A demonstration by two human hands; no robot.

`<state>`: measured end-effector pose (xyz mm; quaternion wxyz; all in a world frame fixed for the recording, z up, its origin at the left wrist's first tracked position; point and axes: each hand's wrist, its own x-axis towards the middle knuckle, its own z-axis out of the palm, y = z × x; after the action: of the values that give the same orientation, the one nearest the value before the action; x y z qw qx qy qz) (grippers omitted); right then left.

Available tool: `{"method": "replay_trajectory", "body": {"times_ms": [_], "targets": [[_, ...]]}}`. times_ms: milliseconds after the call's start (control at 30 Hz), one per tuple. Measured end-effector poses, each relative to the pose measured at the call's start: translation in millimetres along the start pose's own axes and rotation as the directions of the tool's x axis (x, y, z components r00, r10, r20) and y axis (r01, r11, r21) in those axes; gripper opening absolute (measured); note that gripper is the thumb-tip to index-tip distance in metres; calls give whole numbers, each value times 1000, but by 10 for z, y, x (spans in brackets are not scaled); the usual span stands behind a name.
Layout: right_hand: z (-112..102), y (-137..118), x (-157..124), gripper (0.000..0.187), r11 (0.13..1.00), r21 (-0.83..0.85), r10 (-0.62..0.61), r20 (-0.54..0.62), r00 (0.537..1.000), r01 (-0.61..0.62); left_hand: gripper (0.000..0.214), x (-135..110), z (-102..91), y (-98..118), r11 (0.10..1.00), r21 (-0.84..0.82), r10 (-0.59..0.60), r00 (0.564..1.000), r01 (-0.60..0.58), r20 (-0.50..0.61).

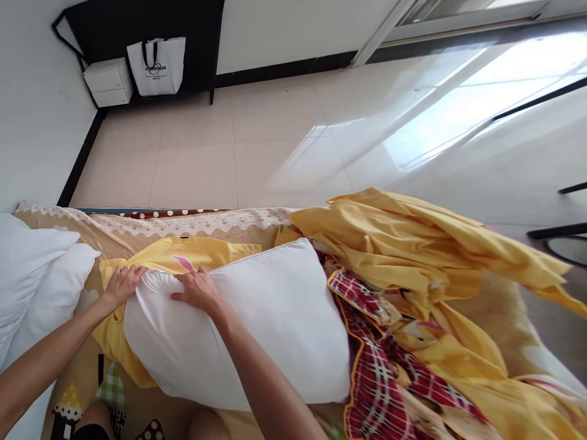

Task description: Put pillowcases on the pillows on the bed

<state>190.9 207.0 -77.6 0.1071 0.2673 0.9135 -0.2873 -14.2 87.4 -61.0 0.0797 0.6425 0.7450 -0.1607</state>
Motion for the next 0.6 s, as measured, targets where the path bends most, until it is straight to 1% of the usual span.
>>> {"method": "replay_trajectory", "body": {"times_ms": [100,167,233,267,333,400,467,533,567,600], "targets": [[-7,-200,-59,27,998,12,-66,5,998,66,37,186,-58,104,996,-87,22,1000,-22,3],[5,-287,-30,25,995,1,-98,-18,995,98,37,229,-112,237,989,-144,25,1000,-27,-19],[44,-314,54,22,995,-29,-96,-61,993,94,36,186,-155,406,981,-190,12,998,-25,-66],[69,-302,108,22,996,-46,-78,-88,993,74,36,138,-161,492,978,-209,5,996,-24,-93],[111,-231,216,27,998,-64,-20,-145,989,11,35,22,-129,635,971,-237,-4,990,-30,-143],[125,-125,292,32,997,-59,28,-201,979,-40,33,-95,-26,701,968,-251,-19,982,-29,-186],[114,-29,300,34,997,-46,45,-255,966,-59,33,-211,135,670,966,-260,-62,972,1,-226],[129,10,206,37,997,-37,55,-324,945,-71,34,-358,332,568,960,-274,-127,957,53,-260],[169,-4,110,39,997,-44,46,-377,925,-68,34,-452,436,506,955,-284,-166,947,85,-274],[242,-43,-22,40,997,-66,13,-444,896,-47,33,-560,540,448,946,-300,-212,933,122,-289]]}}
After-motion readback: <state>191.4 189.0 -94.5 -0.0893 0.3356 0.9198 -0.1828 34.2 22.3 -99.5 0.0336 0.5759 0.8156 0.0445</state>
